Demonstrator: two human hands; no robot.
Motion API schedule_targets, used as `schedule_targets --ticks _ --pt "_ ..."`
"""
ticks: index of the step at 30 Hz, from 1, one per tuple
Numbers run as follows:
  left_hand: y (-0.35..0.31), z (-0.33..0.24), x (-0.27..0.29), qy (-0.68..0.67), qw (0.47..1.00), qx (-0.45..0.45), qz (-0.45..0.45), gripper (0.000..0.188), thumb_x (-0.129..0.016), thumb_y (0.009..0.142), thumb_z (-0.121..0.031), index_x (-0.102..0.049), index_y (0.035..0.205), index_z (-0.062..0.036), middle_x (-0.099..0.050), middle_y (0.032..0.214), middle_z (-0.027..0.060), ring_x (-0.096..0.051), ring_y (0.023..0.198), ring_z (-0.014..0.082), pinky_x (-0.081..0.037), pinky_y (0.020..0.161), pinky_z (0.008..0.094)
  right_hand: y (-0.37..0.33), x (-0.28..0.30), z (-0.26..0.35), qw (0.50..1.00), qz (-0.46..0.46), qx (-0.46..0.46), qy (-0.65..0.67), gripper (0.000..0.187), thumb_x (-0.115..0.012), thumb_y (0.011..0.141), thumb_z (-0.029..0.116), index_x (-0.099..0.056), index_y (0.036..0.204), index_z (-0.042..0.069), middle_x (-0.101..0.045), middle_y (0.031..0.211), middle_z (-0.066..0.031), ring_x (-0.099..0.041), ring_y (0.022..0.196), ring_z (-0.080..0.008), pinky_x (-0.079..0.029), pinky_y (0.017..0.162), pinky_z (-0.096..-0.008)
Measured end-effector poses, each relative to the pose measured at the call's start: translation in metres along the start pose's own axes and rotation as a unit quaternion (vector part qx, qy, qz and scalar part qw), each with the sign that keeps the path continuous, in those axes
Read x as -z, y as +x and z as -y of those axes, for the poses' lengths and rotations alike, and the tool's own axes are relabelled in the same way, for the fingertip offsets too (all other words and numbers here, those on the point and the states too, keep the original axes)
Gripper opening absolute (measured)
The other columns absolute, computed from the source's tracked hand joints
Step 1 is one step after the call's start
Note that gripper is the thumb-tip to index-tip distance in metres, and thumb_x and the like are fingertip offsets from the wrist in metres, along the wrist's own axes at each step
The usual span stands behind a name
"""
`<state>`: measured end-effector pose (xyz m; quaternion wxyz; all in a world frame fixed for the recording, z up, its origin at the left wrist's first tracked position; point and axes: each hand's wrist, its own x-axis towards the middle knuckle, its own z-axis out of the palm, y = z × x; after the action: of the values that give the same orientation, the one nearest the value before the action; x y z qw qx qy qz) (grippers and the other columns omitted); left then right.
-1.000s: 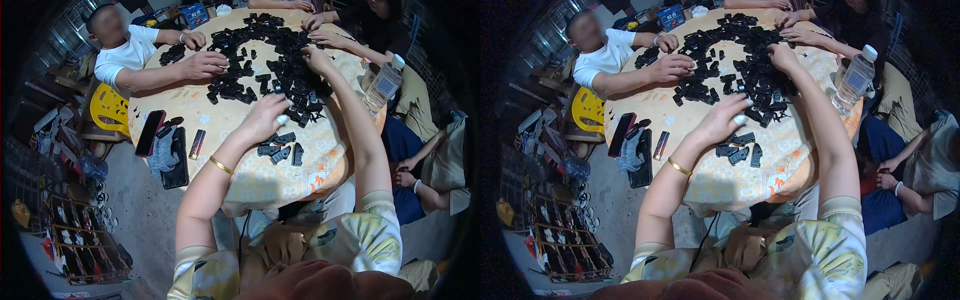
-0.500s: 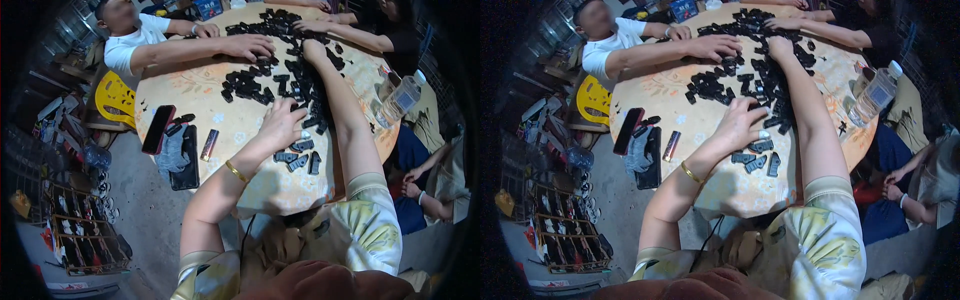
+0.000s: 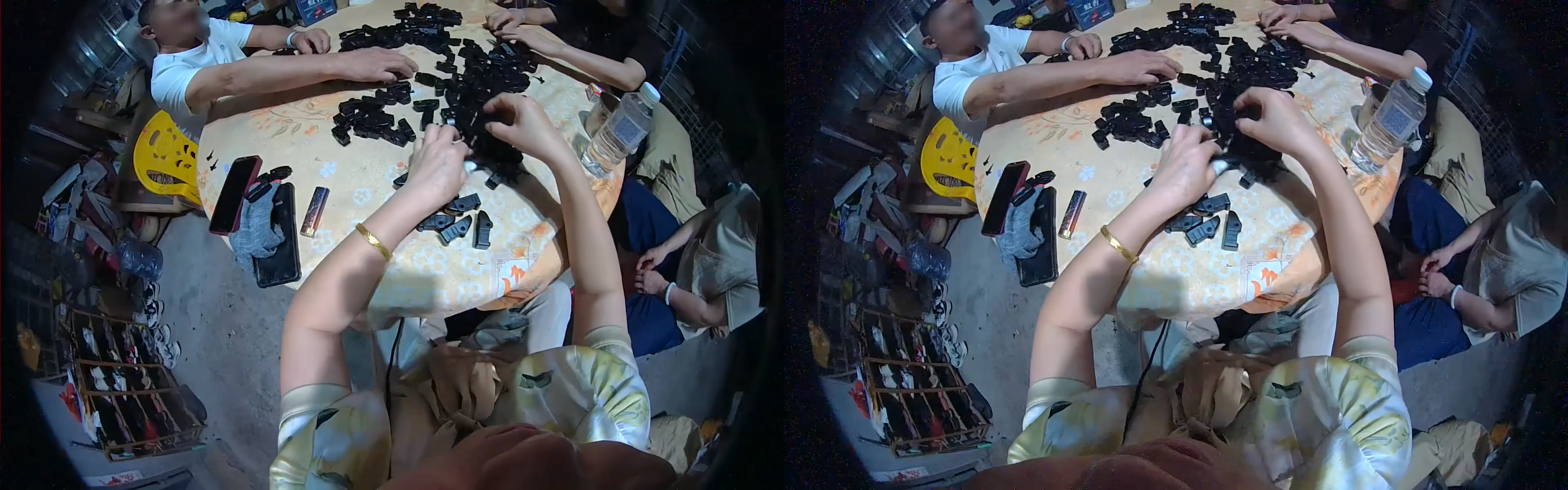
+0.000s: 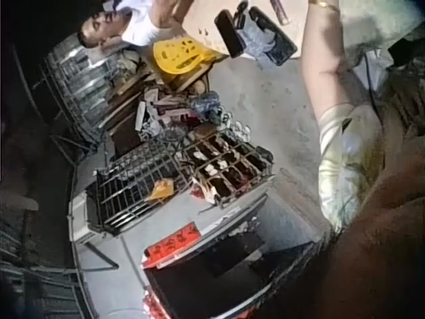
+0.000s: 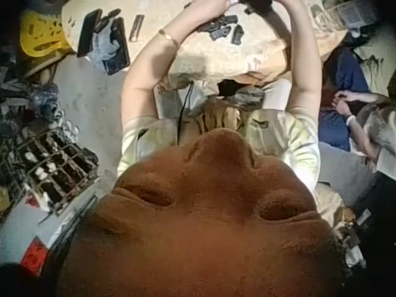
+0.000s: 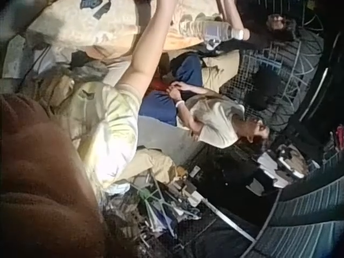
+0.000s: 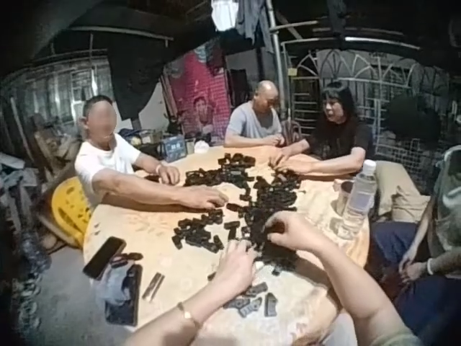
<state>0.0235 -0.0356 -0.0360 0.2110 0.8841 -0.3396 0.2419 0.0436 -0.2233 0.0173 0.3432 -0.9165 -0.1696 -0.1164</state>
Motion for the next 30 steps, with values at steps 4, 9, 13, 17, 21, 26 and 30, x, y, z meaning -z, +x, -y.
schedule_targets --ticks 4,9,13,17,21,26,30 --pt "0.004 0.025 0.01 -0.157 0.973 0.104 -0.133 0.018 -0.058 0.074 -0.004 -0.063 0.089 0.0026 -0.059 0.067 0.0118 -0.057 0.062 0.0249 -0.047 0.062 0.0363 -0.015 -0.009 -0.015 0.996 0.029 -0.011 0.084 0.04 -0.068 0.066 0.01 -0.059 0.103 0.002 -0.062 0.085 -0.0099 -0.06 0.077 -0.0155 -0.048 0.07 -0.0278" --pt "-0.004 0.019 0.019 -0.48 0.832 0.271 0.054 0.018 -0.053 0.086 -0.008 -0.061 0.098 0.0019 -0.059 0.073 0.003 -0.054 0.059 0.0073 -0.047 0.053 0.023 -0.027 -0.035 0.012 0.969 0.027 0.046 0.24 0.052 -0.068 0.067 0.001 -0.052 0.116 0.004 -0.06 0.086 -0.0048 -0.056 0.077 -0.0104 -0.048 0.072 -0.0258" --pt "-0.006 0.022 0.016 -0.417 0.885 0.207 -0.015 0.02 -0.054 0.085 -0.007 -0.058 0.102 0.0031 -0.059 0.08 0.0033 -0.055 0.065 0.0069 -0.047 0.056 0.0223 -0.027 -0.042 0.014 0.959 0.003 0.025 0.284 0.048 -0.069 0.07 0.004 -0.052 0.115 0.002 -0.06 0.083 -0.003 -0.056 0.075 -0.0077 -0.049 0.068 -0.0231" --pt "-0.002 -0.001 0.025 -0.319 0.933 0.148 -0.076 0.024 -0.058 0.082 -0.005 -0.056 0.104 0.0037 -0.059 0.082 0.0042 -0.055 0.068 0.0069 -0.045 0.058 0.021 -0.029 -0.04 0.017 0.97 -0.003 -0.026 0.241 0.039 -0.067 0.074 0.001 -0.055 0.111 0.0 -0.062 0.094 -0.005 -0.059 0.083 -0.0091 -0.05 0.074 -0.0229" --pt "-0.005 0.009 0.03 -0.418 0.889 0.186 0.0 0.031 -0.067 0.076 -0.006 -0.056 0.104 0.0042 -0.06 0.083 0.0044 -0.055 0.071 0.0082 -0.045 0.062 0.0212 -0.033 -0.041 0.023 0.956 0.001 -0.007 0.292 0.035 -0.066 0.075 0.001 -0.058 0.109 0.0 -0.063 0.095 -0.006 -0.06 0.084 -0.0097 -0.05 0.074 -0.023" --pt "-0.005 0.015 0.036 -0.431 0.881 0.196 -0.012 0.029 -0.067 0.075 -0.007 -0.059 0.101 0.0034 -0.061 0.079 0.0024 -0.054 0.069 0.0073 -0.046 0.063 0.022 -0.035 -0.042 0.024 0.959 -0.04 0.055 0.275 0.033 -0.064 0.077 0.001 -0.059 0.109 -0.001 -0.061 0.1 -0.0068 -0.06 0.086 -0.0114 -0.05 0.075 -0.023" --pt "-0.005 0.011 0.043 -0.422 0.888 0.176 0.048 0.033 -0.062 0.078 -0.002 -0.057 0.11 0.0026 -0.063 0.091 0.0046 -0.057 0.081 0.0081 -0.047 0.071 0.0214 -0.037 -0.043 0.019 0.96 -0.049 0.077 0.264 0.032 -0.064 0.076 0.0 -0.06 0.108 0.0 -0.059 0.1 -0.0071 -0.06 0.086 -0.0112 -0.05 0.075 -0.0227"
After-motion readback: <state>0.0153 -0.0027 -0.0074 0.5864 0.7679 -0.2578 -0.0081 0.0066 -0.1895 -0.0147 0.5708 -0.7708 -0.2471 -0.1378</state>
